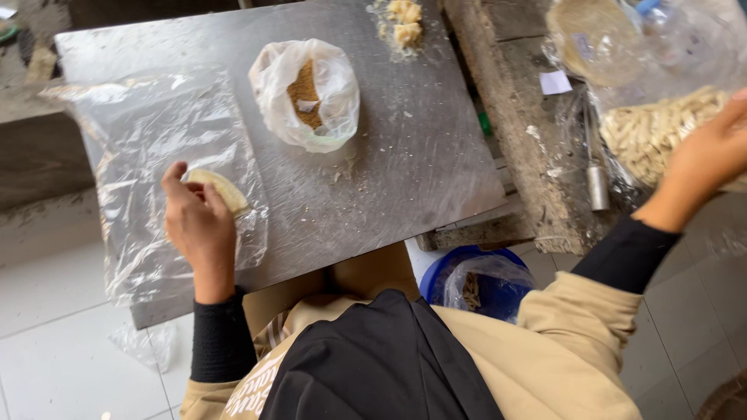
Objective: The person places a filling onto triangular wrappers, rolls the wrappers around the filling into a cylindrical shape, and applies a paste to seal the edges.
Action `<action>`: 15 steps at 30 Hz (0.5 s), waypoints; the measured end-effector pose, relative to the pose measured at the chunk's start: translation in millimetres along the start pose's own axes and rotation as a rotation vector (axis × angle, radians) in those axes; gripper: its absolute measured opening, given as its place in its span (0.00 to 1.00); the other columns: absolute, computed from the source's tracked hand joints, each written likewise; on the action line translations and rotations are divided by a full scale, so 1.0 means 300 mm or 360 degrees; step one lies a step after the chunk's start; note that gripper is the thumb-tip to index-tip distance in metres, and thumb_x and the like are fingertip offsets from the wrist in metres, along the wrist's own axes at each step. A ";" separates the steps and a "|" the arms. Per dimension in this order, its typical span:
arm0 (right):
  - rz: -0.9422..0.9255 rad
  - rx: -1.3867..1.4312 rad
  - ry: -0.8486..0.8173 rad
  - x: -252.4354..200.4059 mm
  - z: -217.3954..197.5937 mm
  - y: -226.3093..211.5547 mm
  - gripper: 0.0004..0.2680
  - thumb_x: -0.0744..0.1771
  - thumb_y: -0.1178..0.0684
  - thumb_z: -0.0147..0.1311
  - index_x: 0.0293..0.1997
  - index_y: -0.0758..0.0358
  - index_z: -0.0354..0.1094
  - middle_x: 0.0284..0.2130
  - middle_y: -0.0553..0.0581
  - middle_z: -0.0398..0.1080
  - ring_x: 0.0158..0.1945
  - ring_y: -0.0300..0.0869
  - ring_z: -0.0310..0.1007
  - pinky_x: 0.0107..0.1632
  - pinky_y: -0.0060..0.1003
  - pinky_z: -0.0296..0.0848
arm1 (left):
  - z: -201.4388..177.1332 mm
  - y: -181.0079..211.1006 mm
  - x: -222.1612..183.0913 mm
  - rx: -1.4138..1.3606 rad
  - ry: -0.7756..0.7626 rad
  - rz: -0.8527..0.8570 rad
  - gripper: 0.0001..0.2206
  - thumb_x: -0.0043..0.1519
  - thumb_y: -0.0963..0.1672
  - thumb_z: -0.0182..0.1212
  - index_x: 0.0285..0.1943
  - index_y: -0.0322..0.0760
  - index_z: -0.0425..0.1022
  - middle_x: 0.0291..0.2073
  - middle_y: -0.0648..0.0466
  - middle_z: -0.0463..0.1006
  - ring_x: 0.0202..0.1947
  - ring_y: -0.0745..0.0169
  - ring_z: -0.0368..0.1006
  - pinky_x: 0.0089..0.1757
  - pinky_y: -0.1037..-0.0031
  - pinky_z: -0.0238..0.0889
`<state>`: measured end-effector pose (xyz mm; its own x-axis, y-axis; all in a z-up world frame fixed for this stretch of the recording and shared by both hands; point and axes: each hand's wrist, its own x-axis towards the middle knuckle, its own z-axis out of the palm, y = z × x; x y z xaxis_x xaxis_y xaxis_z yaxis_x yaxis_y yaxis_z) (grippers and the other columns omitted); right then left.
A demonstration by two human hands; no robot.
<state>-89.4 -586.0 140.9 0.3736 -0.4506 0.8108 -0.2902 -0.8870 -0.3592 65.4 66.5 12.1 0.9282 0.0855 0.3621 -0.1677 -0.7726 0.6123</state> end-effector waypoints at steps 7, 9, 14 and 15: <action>-0.0552 0.0464 -0.0897 -0.322 0.481 -0.534 0.17 0.69 0.70 0.46 0.63 0.59 0.74 0.52 0.59 0.65 0.56 0.50 0.64 0.62 0.44 0.65 | 0.061 0.195 -0.075 -0.0304 0.0092 0.0615 0.17 0.66 0.35 0.58 0.64 0.34 0.69 0.42 0.49 0.81 0.37 0.53 0.75 0.41 0.64 0.66; -0.0645 0.0337 -0.0938 -0.347 0.608 -0.602 0.18 0.69 0.69 0.48 0.64 0.57 0.74 0.52 0.59 0.64 0.55 0.52 0.64 0.59 0.47 0.63 | 0.096 0.254 -0.128 -0.0177 -0.0199 0.0780 0.18 0.65 0.37 0.59 0.64 0.40 0.70 0.37 0.52 0.79 0.35 0.53 0.73 0.41 0.63 0.65; -0.0924 0.0013 -0.0880 -0.363 0.868 -0.650 0.20 0.66 0.68 0.51 0.62 0.52 0.77 0.53 0.59 0.62 0.56 0.54 0.61 0.59 0.48 0.60 | 0.106 0.298 -0.248 -0.0359 -0.0583 0.0950 0.27 0.60 0.43 0.64 0.70 0.36 0.64 0.39 0.52 0.78 0.41 0.56 0.75 0.45 0.65 0.63; -0.0923 0.0005 -0.0901 -0.365 0.895 -0.645 0.18 0.67 0.67 0.51 0.61 0.53 0.77 0.53 0.59 0.62 0.56 0.54 0.61 0.59 0.48 0.59 | 0.101 0.290 -0.256 -0.0392 -0.0598 0.0961 0.27 0.60 0.44 0.64 0.70 0.37 0.64 0.40 0.52 0.78 0.42 0.56 0.75 0.46 0.66 0.63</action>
<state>162.4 -392.2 -2.5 0.8535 0.0991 0.5117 0.0889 -0.9950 0.0444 -10.5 -26.5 16.2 0.6948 -0.5630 0.4475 -0.7119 -0.4501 0.5391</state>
